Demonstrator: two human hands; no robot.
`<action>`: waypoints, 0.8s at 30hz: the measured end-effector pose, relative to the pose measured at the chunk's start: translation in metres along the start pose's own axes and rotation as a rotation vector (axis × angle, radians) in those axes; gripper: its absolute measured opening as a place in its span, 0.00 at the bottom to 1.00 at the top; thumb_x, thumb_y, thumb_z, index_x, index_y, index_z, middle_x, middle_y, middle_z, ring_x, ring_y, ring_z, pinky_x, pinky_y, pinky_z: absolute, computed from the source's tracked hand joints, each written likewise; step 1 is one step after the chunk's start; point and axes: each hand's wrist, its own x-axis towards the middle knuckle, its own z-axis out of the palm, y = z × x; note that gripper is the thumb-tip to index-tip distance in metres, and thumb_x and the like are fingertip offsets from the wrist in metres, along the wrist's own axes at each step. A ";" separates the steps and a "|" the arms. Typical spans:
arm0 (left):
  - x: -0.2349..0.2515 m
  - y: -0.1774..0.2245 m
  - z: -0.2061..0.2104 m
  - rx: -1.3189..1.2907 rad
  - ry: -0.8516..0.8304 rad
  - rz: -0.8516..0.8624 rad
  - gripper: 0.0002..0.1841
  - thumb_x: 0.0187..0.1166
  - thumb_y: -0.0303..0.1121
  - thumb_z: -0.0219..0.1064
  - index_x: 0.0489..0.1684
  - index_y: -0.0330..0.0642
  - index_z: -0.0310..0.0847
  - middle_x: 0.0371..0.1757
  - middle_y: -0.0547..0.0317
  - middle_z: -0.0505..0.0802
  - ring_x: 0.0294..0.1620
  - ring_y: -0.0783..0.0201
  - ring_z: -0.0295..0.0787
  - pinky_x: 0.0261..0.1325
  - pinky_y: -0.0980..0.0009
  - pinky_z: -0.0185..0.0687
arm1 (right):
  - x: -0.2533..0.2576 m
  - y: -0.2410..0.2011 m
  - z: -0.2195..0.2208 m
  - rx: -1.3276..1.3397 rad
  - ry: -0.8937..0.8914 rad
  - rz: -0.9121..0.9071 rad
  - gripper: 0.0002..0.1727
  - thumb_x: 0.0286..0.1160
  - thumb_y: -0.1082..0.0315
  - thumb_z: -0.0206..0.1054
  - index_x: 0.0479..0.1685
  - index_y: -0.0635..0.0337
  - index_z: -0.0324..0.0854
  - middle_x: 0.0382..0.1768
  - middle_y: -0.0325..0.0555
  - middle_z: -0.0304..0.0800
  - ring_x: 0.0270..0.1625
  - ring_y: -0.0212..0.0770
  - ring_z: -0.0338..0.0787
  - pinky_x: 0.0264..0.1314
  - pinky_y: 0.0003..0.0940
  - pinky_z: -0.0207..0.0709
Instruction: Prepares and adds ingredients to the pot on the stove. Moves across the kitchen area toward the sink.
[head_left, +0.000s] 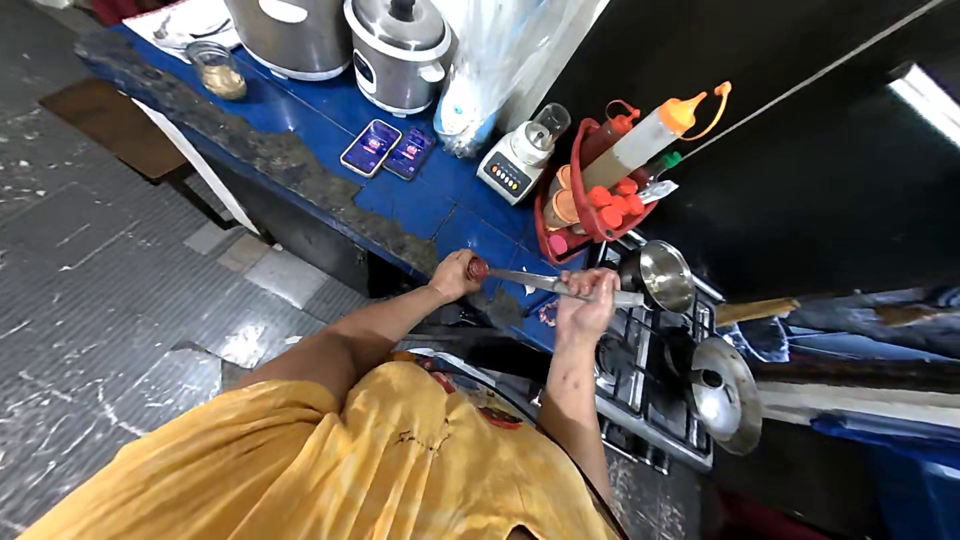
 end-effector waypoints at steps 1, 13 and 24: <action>0.000 0.000 -0.001 0.003 0.003 0.002 0.34 0.60 0.41 0.85 0.67 0.39 0.80 0.68 0.44 0.87 0.73 0.48 0.82 0.78 0.49 0.75 | 0.005 -0.001 -0.013 0.030 0.079 0.051 0.22 0.95 0.60 0.40 0.30 0.48 0.74 0.12 0.29 0.70 0.18 0.32 0.77 0.39 0.37 0.85; -0.009 0.010 -0.002 -0.033 0.025 -0.135 0.42 0.60 0.41 0.84 0.81 0.51 0.71 0.64 0.45 0.89 0.68 0.42 0.84 0.69 0.43 0.81 | -0.044 -0.039 -0.033 -0.083 -0.540 0.731 0.16 0.77 0.65 0.67 0.57 0.66 0.89 0.85 0.67 0.66 0.72 0.63 0.86 0.67 0.54 0.87; -0.010 0.021 0.004 0.041 0.085 -0.175 0.32 0.68 0.50 0.78 0.69 0.44 0.79 0.63 0.48 0.90 0.69 0.46 0.84 0.70 0.47 0.81 | -0.038 -0.018 0.002 -0.799 -0.490 1.245 0.22 0.91 0.68 0.52 0.81 0.60 0.69 0.49 0.51 0.94 0.26 0.34 0.87 0.25 0.27 0.80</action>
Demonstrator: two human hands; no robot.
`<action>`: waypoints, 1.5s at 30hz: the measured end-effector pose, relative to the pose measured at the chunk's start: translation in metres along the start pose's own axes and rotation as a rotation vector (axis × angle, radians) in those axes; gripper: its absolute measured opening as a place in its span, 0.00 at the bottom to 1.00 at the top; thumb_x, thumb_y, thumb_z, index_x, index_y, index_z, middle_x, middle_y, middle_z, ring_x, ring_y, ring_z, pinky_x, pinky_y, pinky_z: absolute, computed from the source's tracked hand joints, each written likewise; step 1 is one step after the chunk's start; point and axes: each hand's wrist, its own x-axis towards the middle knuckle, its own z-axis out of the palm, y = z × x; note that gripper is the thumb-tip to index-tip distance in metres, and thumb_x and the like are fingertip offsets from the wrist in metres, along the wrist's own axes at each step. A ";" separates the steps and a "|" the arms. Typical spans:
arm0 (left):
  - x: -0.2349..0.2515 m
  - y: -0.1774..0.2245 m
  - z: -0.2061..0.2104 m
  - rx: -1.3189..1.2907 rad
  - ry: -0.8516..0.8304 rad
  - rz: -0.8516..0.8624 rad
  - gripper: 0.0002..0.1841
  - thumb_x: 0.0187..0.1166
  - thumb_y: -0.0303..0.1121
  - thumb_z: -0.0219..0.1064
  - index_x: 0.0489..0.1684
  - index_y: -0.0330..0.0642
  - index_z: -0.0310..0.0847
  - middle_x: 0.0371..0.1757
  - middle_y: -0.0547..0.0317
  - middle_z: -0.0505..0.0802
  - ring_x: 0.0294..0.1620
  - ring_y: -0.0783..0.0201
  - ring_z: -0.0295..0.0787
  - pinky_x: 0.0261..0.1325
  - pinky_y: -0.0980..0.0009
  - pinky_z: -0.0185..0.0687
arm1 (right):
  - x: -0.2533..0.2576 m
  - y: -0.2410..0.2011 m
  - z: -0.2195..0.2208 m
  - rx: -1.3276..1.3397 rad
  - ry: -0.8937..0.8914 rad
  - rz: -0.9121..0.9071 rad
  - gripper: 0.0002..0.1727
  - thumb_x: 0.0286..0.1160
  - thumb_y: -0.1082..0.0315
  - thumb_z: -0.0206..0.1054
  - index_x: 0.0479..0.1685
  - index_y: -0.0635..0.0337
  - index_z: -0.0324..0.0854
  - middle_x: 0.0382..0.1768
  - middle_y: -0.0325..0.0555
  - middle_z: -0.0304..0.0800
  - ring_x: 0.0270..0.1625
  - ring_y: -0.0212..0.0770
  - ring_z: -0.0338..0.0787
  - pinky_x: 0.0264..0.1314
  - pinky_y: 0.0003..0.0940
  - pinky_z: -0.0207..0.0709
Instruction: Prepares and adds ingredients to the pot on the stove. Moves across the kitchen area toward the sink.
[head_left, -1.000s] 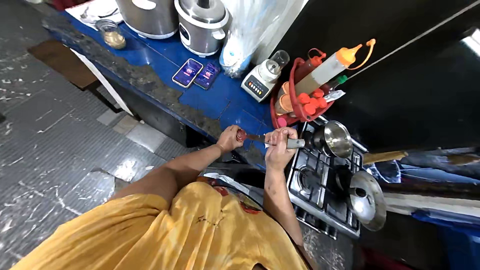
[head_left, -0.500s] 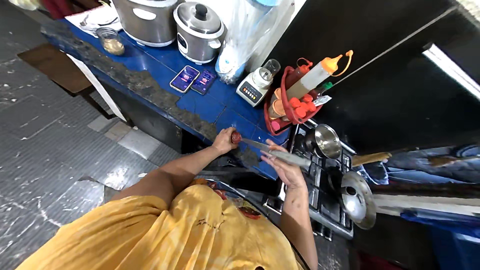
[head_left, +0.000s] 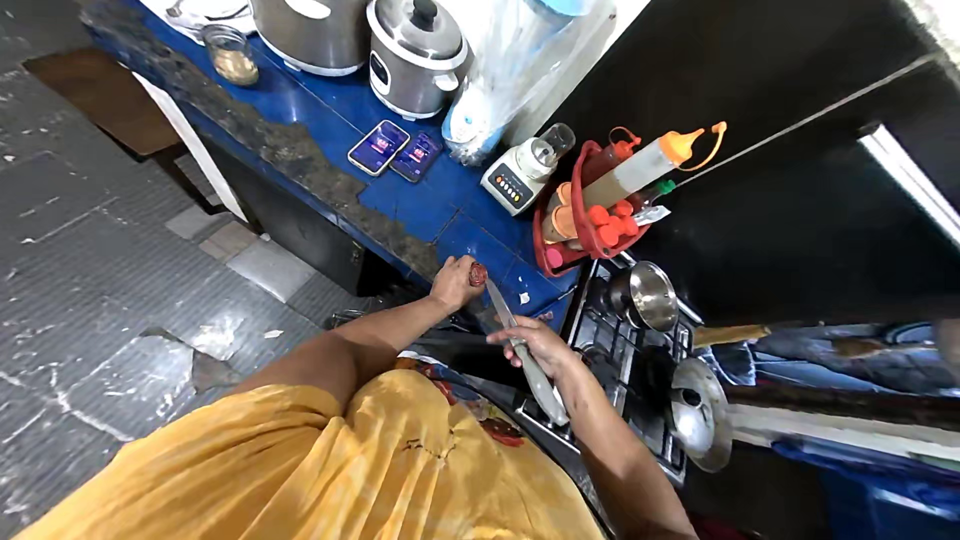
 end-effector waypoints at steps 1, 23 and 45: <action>-0.001 -0.001 0.000 0.003 -0.002 0.011 0.32 0.67 0.50 0.78 0.69 0.45 0.79 0.62 0.48 0.91 0.68 0.46 0.85 0.69 0.47 0.82 | 0.004 0.005 0.002 -0.061 0.008 0.039 0.21 0.94 0.64 0.50 0.79 0.59 0.70 0.39 0.48 0.93 0.21 0.33 0.83 0.21 0.26 0.76; 0.000 -0.024 -0.001 -0.119 -0.036 0.150 0.39 0.63 0.48 0.83 0.75 0.42 0.76 0.67 0.46 0.88 0.72 0.47 0.82 0.77 0.51 0.75 | -0.005 0.021 0.027 -0.104 0.151 -0.003 0.23 0.98 0.57 0.41 0.73 0.63 0.72 0.19 0.42 0.75 0.13 0.36 0.76 0.15 0.33 0.79; -0.002 -0.018 0.005 -0.022 0.033 0.275 0.28 0.62 0.40 0.82 0.62 0.38 0.83 0.57 0.44 0.92 0.65 0.43 0.86 0.73 0.45 0.78 | 0.001 -0.036 0.010 -0.082 0.019 0.276 0.19 0.96 0.58 0.44 0.65 0.58 0.76 0.18 0.35 0.70 0.10 0.29 0.67 0.10 0.24 0.67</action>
